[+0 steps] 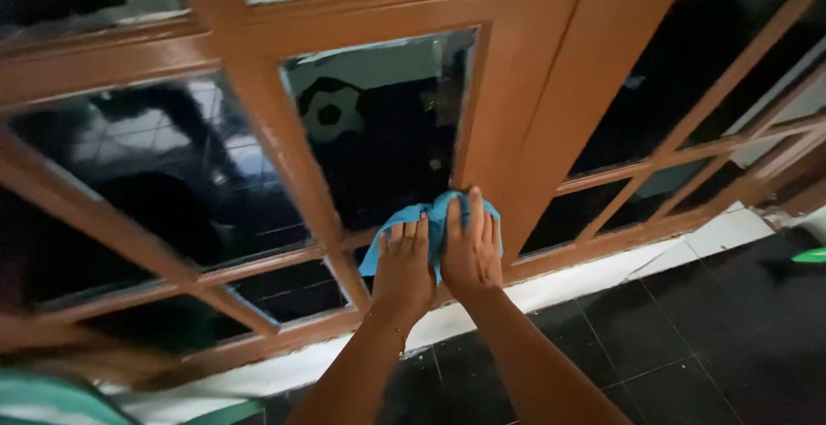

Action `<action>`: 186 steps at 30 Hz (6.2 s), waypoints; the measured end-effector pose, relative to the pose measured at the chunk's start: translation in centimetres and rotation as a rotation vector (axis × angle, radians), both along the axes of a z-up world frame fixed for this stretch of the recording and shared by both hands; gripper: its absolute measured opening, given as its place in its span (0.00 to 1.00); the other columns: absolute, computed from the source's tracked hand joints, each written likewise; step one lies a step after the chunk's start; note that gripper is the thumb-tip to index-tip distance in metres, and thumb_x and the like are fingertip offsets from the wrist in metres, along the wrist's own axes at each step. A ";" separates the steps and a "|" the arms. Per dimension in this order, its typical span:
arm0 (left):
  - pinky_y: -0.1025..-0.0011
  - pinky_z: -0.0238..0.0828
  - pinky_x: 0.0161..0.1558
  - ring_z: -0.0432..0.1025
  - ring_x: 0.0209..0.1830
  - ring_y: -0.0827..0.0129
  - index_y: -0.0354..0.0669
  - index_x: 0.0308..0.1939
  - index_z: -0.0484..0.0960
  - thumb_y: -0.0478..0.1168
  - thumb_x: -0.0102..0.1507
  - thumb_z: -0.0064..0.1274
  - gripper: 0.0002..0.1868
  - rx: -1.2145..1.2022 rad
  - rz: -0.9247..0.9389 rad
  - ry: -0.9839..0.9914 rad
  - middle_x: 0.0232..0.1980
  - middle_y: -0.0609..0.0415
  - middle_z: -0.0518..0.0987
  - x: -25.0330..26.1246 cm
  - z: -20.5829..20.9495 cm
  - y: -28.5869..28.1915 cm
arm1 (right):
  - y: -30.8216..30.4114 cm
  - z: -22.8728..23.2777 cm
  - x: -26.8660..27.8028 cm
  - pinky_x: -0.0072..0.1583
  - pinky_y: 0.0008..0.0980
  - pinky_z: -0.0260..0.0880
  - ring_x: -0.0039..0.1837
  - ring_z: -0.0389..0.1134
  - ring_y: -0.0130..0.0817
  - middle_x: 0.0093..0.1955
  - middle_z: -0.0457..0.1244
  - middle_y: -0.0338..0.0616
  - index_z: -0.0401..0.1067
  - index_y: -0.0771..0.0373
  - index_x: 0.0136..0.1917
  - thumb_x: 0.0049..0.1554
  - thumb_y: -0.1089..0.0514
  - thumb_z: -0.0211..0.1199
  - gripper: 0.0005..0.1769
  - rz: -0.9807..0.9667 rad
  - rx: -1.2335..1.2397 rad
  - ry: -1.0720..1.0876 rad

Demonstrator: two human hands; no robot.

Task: Cleaning glass panes of a wooden door using a blue cloth

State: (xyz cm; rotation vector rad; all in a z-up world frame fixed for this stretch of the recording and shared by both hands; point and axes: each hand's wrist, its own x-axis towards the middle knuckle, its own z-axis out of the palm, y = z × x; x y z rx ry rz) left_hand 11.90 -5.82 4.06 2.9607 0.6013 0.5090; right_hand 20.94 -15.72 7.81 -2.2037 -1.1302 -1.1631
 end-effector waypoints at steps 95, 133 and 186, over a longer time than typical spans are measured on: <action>0.38 0.48 0.73 0.61 0.73 0.46 0.44 0.77 0.65 0.58 0.62 0.41 0.41 0.901 0.531 -0.813 0.72 0.44 0.70 36.3 36.6 -17.2 | -16.1 35.6 39.6 0.75 0.57 0.55 0.74 0.59 0.52 0.81 0.54 0.54 0.63 0.59 0.79 0.55 0.43 0.60 0.41 0.251 0.302 -0.582; 0.41 0.60 0.61 0.68 0.60 0.49 0.40 0.61 0.80 0.41 0.69 0.40 0.21 0.625 -0.006 -0.936 0.56 0.49 0.77 40.2 27.4 -21.3 | -19.6 21.2 45.8 0.74 0.60 0.59 0.71 0.63 0.61 0.76 0.57 0.59 0.70 0.67 0.69 0.68 0.48 0.45 0.26 0.332 0.204 -0.495; 0.37 0.56 0.73 0.60 0.74 0.51 0.43 0.69 0.76 0.38 0.67 0.52 0.25 1.047 0.204 -1.118 0.71 0.51 0.70 51.1 54.0 -22.6 | -20.4 51.5 53.6 0.75 0.70 0.58 0.80 0.54 0.60 0.81 0.45 0.61 0.69 0.72 0.71 0.69 0.58 0.56 0.22 0.341 0.537 -0.718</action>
